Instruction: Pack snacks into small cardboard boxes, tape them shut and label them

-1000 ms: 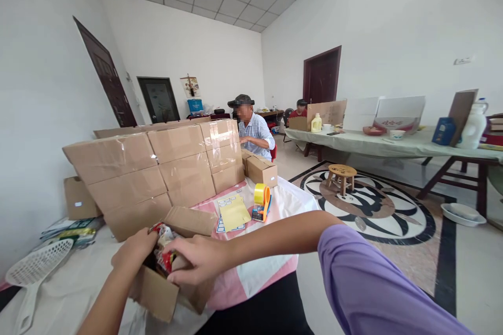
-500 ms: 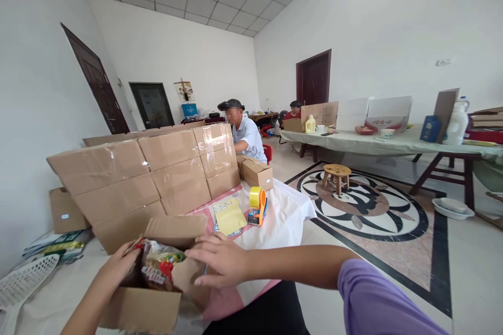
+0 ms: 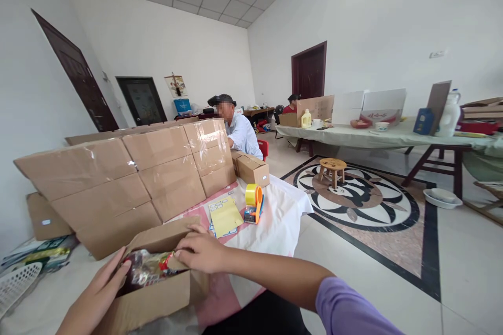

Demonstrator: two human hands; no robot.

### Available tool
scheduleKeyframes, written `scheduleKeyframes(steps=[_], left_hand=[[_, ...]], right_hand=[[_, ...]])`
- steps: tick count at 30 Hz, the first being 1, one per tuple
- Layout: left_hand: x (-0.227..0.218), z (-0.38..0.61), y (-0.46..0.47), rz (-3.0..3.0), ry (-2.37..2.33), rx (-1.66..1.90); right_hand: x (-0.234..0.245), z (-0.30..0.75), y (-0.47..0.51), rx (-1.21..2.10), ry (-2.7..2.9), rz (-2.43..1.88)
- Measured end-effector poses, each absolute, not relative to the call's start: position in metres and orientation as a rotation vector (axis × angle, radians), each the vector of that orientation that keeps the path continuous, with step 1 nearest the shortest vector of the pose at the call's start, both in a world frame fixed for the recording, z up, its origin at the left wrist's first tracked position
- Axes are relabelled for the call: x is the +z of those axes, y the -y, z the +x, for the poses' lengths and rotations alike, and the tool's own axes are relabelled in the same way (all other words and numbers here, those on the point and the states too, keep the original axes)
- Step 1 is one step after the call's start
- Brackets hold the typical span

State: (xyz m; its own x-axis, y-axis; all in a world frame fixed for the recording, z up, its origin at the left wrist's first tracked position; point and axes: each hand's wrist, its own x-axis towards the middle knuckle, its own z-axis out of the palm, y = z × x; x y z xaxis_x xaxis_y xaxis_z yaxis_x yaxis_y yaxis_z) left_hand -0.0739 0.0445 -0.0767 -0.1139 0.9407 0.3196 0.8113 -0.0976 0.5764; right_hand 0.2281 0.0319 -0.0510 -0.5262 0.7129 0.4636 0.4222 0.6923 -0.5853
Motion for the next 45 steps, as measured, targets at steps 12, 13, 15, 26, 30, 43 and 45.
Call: scheduleKeyframes(steps=[12, 13, 15, 26, 30, 43, 45], left_hand=[[-0.066, -0.042, -0.007, 1.636, -1.922, 1.112], [-0.065, -0.040, -0.001, 1.631, -1.900, 1.112], [-0.065, -0.039, 0.014, 1.687, -1.845, 1.136], [-0.123, -0.089, 0.034, 2.071, -1.478, 1.409], [-0.105, -0.048, 0.043, 1.555, -1.787, 1.509], [-0.076, 0.020, 0.054, 1.210, -1.956, 1.857], [-0.072, 0.017, 0.054, 1.434, -2.107, 1.814]], right_hand=[[-0.026, 0.232, -0.053, 0.886, 2.254, -0.954], [-0.025, 0.233, -0.057, 0.928, 2.228, -0.930], [-0.025, 0.235, -0.064, 1.033, 2.127, -0.916], [-0.049, 0.229, -0.089, 1.522, 1.399, -0.858], [-0.052, 0.221, -0.091, 1.524, 1.312, -0.740], [-0.078, 0.222, -0.078, 1.429, 1.255, -0.522], [-0.079, 0.223, -0.080, 1.420, 1.274, -0.542]])
